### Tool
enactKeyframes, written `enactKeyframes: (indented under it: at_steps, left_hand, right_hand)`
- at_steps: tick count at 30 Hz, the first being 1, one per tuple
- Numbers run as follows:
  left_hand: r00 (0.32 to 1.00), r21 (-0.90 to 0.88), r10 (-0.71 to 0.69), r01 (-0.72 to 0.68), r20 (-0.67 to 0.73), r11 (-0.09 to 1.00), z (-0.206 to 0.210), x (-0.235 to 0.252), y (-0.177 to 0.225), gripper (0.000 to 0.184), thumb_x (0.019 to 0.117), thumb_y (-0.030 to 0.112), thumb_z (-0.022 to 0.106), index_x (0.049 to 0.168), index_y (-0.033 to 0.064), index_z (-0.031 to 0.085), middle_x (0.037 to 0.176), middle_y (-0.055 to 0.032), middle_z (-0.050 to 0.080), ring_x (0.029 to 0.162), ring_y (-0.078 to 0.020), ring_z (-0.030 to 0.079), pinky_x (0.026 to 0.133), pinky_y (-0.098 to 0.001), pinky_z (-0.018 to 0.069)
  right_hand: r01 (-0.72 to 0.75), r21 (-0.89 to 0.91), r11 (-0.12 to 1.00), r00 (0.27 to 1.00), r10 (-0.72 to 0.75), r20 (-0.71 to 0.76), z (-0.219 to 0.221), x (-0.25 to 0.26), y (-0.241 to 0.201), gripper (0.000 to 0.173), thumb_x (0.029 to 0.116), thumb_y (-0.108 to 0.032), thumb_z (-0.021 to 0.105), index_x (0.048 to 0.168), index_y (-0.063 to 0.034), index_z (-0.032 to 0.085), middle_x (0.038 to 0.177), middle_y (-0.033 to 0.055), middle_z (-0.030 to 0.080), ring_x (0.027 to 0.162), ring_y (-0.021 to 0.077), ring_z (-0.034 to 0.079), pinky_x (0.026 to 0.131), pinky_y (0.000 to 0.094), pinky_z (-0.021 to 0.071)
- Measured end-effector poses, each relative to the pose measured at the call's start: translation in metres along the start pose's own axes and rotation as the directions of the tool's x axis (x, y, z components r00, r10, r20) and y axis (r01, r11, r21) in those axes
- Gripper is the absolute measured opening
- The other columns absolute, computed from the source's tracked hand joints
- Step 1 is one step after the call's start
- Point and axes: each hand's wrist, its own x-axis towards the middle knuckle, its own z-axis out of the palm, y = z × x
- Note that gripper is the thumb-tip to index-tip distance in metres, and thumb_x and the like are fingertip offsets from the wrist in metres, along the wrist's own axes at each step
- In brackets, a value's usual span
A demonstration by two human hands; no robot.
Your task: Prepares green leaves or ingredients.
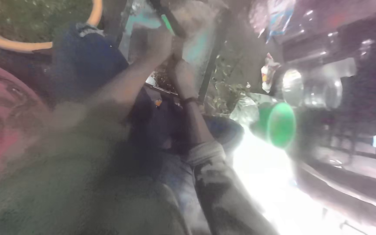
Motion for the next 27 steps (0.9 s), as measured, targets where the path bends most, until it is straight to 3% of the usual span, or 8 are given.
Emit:
enactKeyframes:
  at_steps: [3, 7, 11, 13, 18, 21, 24, 27]
  left_hand:
    - [1.000, 0.044, -0.020, 0.020, -0.011, 0.999, -0.001, 0.000, 0.000, 0.033, 0.0929, 0.020, 0.069, 0.108, -0.0083, 0.067, 0.117, -0.0306, 0.068, 0.112, -0.0497, 0.066, 0.090, -0.0694, 0.0506]
    - [1.000, 0.049, 0.027, -0.026, -0.012, 0.998, -0.001, -0.001, -0.003, 0.036, 0.0907, 0.026, 0.073, 0.105, -0.0072, 0.068, 0.116, -0.0298, 0.068, 0.112, -0.0480, 0.066, 0.090, -0.0674, 0.0515]
    - [0.999, 0.027, 0.048, -0.048, -0.009, 0.998, -0.002, -0.001, -0.002, 0.034, 0.0907, 0.022, 0.072, 0.104, -0.0093, 0.067, 0.117, -0.0310, 0.067, 0.114, -0.0483, 0.065, 0.090, -0.0667, 0.0510]
    - [0.999, 0.032, 0.041, -0.041, -0.012, 0.999, -0.003, -0.001, -0.004, 0.034, 0.0917, 0.023, 0.071, 0.103, -0.0080, 0.068, 0.116, -0.0302, 0.068, 0.112, -0.0480, 0.066, 0.089, -0.0670, 0.0516]
    - [1.000, 0.026, 0.021, -0.021, 0.010, 0.999, -0.004, -0.004, 0.002, 0.026, 0.0960, 0.011, 0.065, 0.110, -0.0104, 0.067, 0.120, -0.0313, 0.067, 0.115, -0.0488, 0.065, 0.092, -0.0657, 0.0515]
    - [0.999, 0.032, 0.027, -0.026, -0.040, 0.999, 0.001, 0.002, -0.003, 0.029, 0.0911, 0.017, 0.069, 0.109, -0.0069, 0.068, 0.116, -0.0288, 0.069, 0.111, -0.0477, 0.067, 0.088, -0.0669, 0.0524]
    - [0.999, 0.041, 0.028, -0.026, -0.044, 0.999, 0.002, 0.001, -0.006, 0.027, 0.0891, 0.019, 0.071, 0.103, -0.0047, 0.069, 0.113, -0.0268, 0.070, 0.109, -0.0456, 0.068, 0.087, -0.0662, 0.0528]
    - [0.999, 0.052, 0.032, -0.030, -0.020, 0.998, -0.004, -0.002, -0.002, 0.024, 0.0932, 0.017, 0.066, 0.103, -0.0049, 0.070, 0.114, -0.0273, 0.070, 0.111, -0.0459, 0.067, 0.089, -0.0671, 0.0522]
  right_hand:
    - [0.011, 0.028, 1.000, 0.999, -0.012, 0.033, 0.004, 0.006, -0.012, 0.035, 0.1007, -0.032, 0.063, 0.123, -0.0060, 0.068, 0.115, 0.0176, 0.073, 0.107, 0.0357, 0.071, 0.088, 0.0587, 0.0576]
    - [0.015, 0.029, 0.999, 1.000, -0.016, 0.025, 0.018, 0.003, -0.008, 0.039, 0.0985, -0.033, 0.064, 0.131, -0.0123, 0.066, 0.117, 0.0166, 0.073, 0.107, 0.0358, 0.072, 0.087, 0.0595, 0.0577]
    - [0.009, 0.026, 1.000, 1.000, -0.010, 0.025, 0.018, -0.008, 0.006, 0.036, 0.1009, -0.031, 0.061, 0.127, -0.0072, 0.067, 0.115, 0.0193, 0.073, 0.106, 0.0385, 0.071, 0.086, 0.0616, 0.0566]
    - [-0.003, 0.030, 1.000, 1.000, 0.002, 0.014, 0.013, -0.008, 0.009, 0.038, 0.0959, -0.029, 0.065, 0.128, -0.0094, 0.067, 0.116, 0.0183, 0.073, 0.107, 0.0375, 0.071, 0.086, 0.0620, 0.0567]
    - [0.000, 0.013, 1.000, 1.000, 0.000, -0.001, 0.001, -0.007, -0.010, 0.036, 0.1021, -0.034, 0.060, 0.126, -0.0090, 0.068, 0.116, 0.0159, 0.073, 0.109, 0.0340, 0.071, 0.090, 0.0573, 0.0564]
    - [0.000, 0.010, 1.000, 1.000, 0.000, 0.004, 0.013, -0.002, -0.013, 0.039, 0.1017, -0.033, 0.060, 0.133, -0.0106, 0.065, 0.116, 0.0171, 0.073, 0.107, 0.0357, 0.072, 0.086, 0.0585, 0.0580]
    - [0.024, -0.002, 1.000, 0.999, -0.024, 0.030, 0.025, -0.016, -0.001, 0.036, 0.1016, -0.028, 0.060, 0.130, -0.0061, 0.066, 0.115, 0.0201, 0.073, 0.106, 0.0385, 0.071, 0.088, 0.0601, 0.0575]
    - [0.025, 0.003, 1.000, 0.999, -0.025, 0.026, 0.030, -0.033, 0.027, 0.039, 0.0957, -0.031, 0.065, 0.131, -0.0141, 0.067, 0.108, 0.0184, 0.074, 0.100, 0.0390, 0.073, 0.081, 0.0628, 0.0586]
